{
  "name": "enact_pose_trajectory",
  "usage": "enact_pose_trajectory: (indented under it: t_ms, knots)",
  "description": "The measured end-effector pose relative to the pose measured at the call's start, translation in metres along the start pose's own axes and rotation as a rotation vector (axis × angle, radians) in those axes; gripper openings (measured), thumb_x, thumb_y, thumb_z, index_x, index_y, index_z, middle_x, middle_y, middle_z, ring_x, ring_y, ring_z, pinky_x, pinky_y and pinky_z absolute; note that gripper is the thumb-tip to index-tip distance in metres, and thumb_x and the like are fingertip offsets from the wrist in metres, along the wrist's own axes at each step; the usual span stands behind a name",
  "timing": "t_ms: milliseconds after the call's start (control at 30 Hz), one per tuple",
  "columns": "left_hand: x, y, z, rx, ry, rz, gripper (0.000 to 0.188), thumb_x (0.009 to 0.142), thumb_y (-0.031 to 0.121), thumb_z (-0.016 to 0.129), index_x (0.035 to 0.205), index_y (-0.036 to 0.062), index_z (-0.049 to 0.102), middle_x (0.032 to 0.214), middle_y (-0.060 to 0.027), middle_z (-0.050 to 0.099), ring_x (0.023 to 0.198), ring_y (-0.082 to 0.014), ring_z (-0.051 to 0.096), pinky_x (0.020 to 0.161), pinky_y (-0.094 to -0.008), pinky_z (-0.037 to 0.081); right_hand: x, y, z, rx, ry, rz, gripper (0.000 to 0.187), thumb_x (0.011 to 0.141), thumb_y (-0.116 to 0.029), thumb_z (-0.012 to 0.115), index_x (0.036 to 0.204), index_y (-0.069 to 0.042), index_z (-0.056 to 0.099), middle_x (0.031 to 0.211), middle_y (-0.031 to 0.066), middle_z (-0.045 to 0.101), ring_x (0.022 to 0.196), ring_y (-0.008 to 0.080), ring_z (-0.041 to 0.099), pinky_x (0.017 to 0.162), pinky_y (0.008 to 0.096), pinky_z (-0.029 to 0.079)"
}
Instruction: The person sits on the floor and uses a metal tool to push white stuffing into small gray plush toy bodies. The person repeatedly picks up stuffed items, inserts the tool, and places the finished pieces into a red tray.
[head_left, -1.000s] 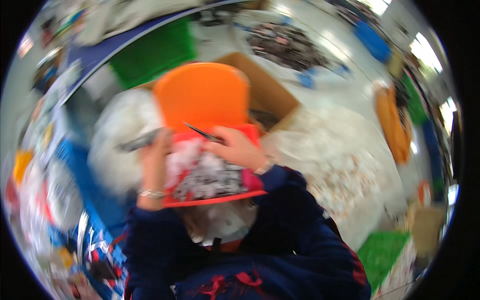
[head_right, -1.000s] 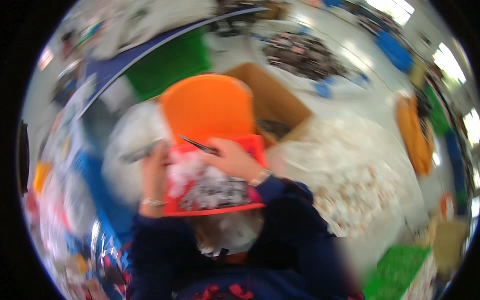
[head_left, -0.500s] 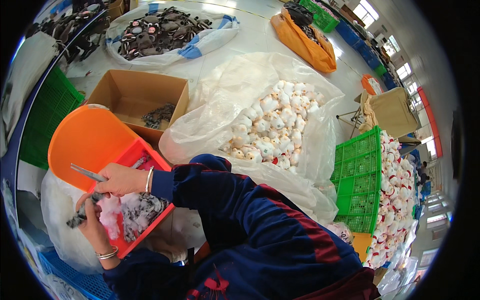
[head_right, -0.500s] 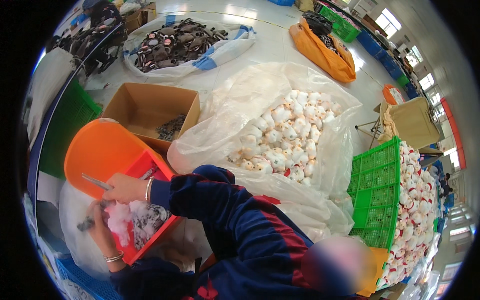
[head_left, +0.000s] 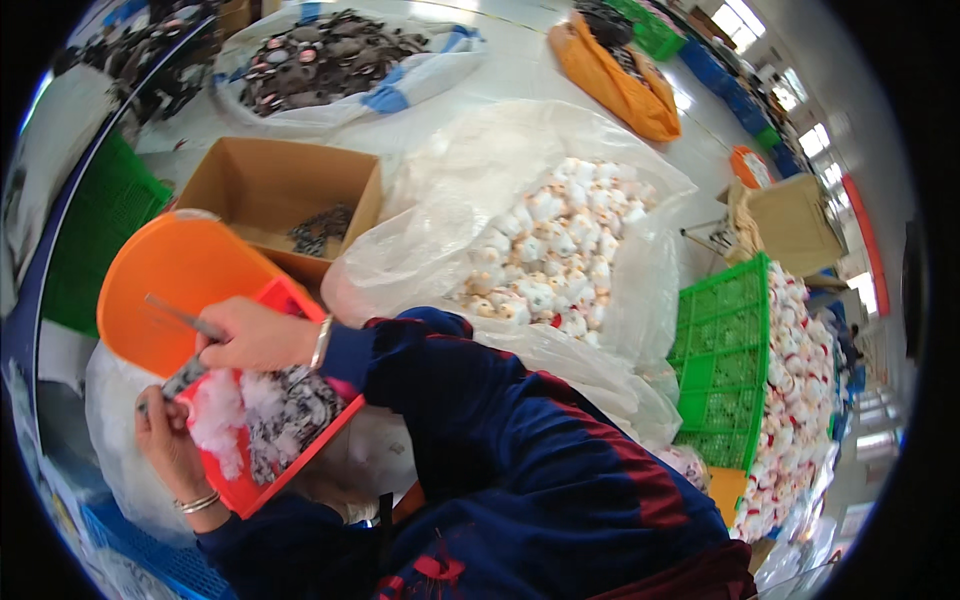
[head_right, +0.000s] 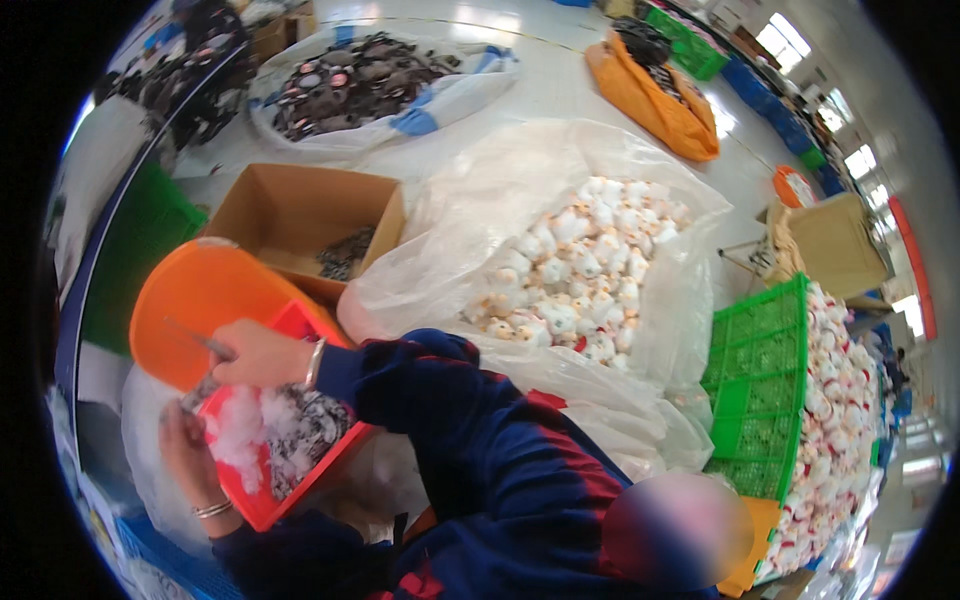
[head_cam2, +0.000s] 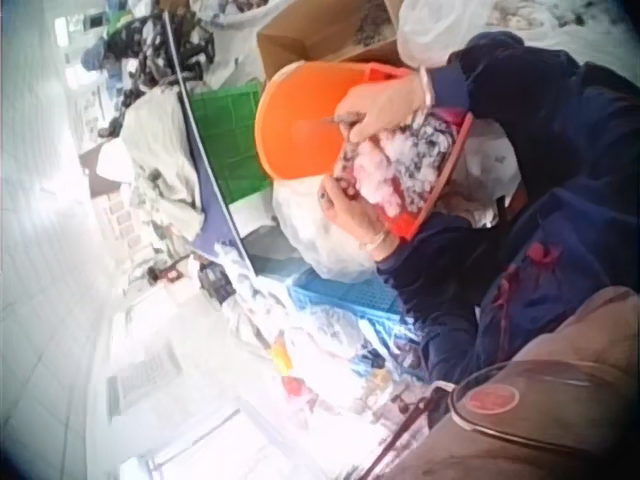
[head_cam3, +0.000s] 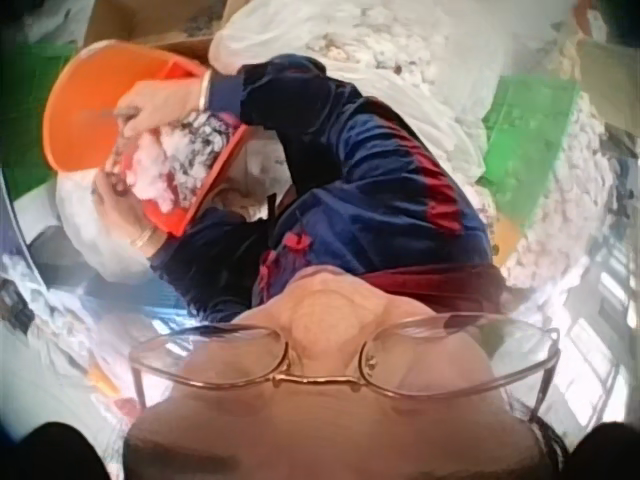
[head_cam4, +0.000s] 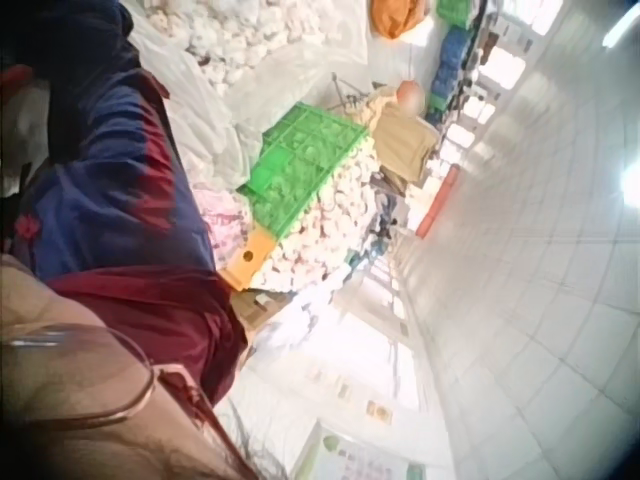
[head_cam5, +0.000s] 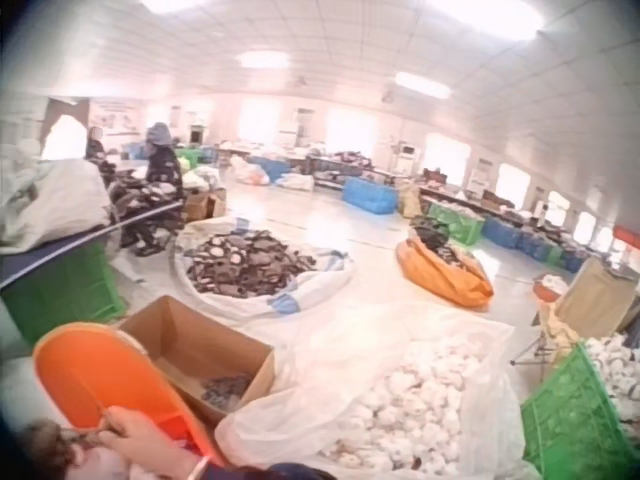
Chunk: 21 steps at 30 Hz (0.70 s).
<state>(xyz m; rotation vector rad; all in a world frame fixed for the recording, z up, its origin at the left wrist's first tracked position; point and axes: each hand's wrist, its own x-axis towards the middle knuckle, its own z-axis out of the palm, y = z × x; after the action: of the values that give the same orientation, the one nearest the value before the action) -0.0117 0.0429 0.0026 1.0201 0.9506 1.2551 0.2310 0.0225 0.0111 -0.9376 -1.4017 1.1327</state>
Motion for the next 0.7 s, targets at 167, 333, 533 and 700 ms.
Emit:
enact_pose_trajectory:
  t_ms: [167,333,533,700]
  knots:
    - [-0.011,0.017,0.013,0.085,0.041,-0.035,0.012,0.095,0.012,0.060,0.097,0.0002,0.061,0.069,0.0012,0.052,0.059,-0.0073,0.045,0.055,-0.0216,0.037,-0.001,-0.020,-0.012,0.000,0.011,-0.002,0.014,0.086,-0.016,0.067,0.088,-0.002,0.064,0.074,-0.0018,0.059,0.067,0.0053,0.053,0.060,0.0241,0.045]
    - [-0.007,0.012,0.016,0.059,-0.109,-0.062,0.014,0.095,0.015,0.061,0.095,0.0009,0.063,0.072,0.0000,0.056,0.063,-0.0083,0.051,0.057,-0.0212,0.039,0.002,-0.027,-0.035,-0.026,0.402,-0.169,0.011,0.088,-0.011,0.068,0.089,-0.003,0.060,0.075,-0.0041,0.057,0.066,0.0024,0.050,0.059,0.0204,0.043]
    - [-0.004,0.015,0.004,0.118,-0.063,-0.026,0.016,0.096,0.016,0.059,0.100,0.0005,0.063,0.074,-0.0012,0.056,0.064,-0.0098,0.049,0.061,-0.0231,0.041,0.035,-0.001,-0.144,-0.667,0.779,-0.346,0.029,0.086,-0.023,0.073,0.105,-0.003,0.065,0.072,-0.0041,0.056,0.062,0.0037,0.046,0.055,0.0213,0.038]
    - [-0.006,0.022,-0.019,0.200,-0.006,0.033,0.017,0.096,0.016,0.059,0.097,0.0011,0.066,0.077,0.0000,0.062,0.066,-0.0061,0.053,0.063,-0.0205,0.044,0.021,-0.010,-0.086,-0.452,0.391,-0.068,0.025,0.095,-0.027,0.060,0.095,-0.002,0.059,0.076,-0.0004,0.058,0.068,0.0076,0.053,0.061,0.0247,0.045]
